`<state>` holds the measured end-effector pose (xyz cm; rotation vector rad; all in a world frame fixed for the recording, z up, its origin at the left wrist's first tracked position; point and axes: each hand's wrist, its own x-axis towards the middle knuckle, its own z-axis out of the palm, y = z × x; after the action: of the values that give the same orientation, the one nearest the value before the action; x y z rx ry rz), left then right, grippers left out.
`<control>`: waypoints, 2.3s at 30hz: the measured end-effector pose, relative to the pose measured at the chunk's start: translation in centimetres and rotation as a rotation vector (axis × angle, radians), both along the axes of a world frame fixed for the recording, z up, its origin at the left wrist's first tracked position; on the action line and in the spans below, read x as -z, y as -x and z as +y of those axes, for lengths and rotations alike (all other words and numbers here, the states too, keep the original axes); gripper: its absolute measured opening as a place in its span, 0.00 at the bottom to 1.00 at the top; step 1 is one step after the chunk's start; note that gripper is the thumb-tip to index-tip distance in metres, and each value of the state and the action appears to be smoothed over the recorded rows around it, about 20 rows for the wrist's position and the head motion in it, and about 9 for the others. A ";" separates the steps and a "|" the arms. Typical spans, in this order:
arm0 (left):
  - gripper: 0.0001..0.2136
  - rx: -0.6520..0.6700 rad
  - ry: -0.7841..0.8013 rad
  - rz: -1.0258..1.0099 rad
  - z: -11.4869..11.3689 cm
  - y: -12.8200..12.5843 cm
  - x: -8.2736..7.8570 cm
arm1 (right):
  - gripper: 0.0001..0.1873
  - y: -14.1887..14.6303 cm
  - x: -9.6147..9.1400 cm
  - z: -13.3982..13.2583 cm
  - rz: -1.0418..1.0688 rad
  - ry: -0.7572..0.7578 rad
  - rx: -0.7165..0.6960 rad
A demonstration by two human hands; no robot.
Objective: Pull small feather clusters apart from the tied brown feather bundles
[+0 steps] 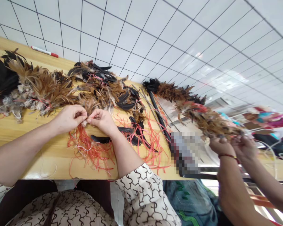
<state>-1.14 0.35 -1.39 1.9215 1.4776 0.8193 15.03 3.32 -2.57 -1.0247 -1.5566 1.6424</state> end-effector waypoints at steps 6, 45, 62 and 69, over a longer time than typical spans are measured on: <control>0.07 0.132 -0.087 0.000 0.1 0.4 0.3 | 0.13 0.1 0.0 0.3 0.091 0.166 0.018; 0.06 0.062 0.225 -0.214 0.9 0.3 0.9 | 0.10 0.8 1.5 -0.8 -0.496 -1.135 -0.003; 0.06 0.082 0.329 -0.509 0.6 -0.1 0.5 | 0.11 0.5 1.2 -0.6 -0.453 -1.107 0.079; 0.05 0.047 0.334 -0.426 0.6 -0.1 0.4 | 0.11 0.6 1.3 -0.7 -0.409 -1.168 0.080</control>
<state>-1.06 0.91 -1.76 1.4240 1.2140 0.8366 14.47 2.62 -3.86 -0.7213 -2.2216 0.2494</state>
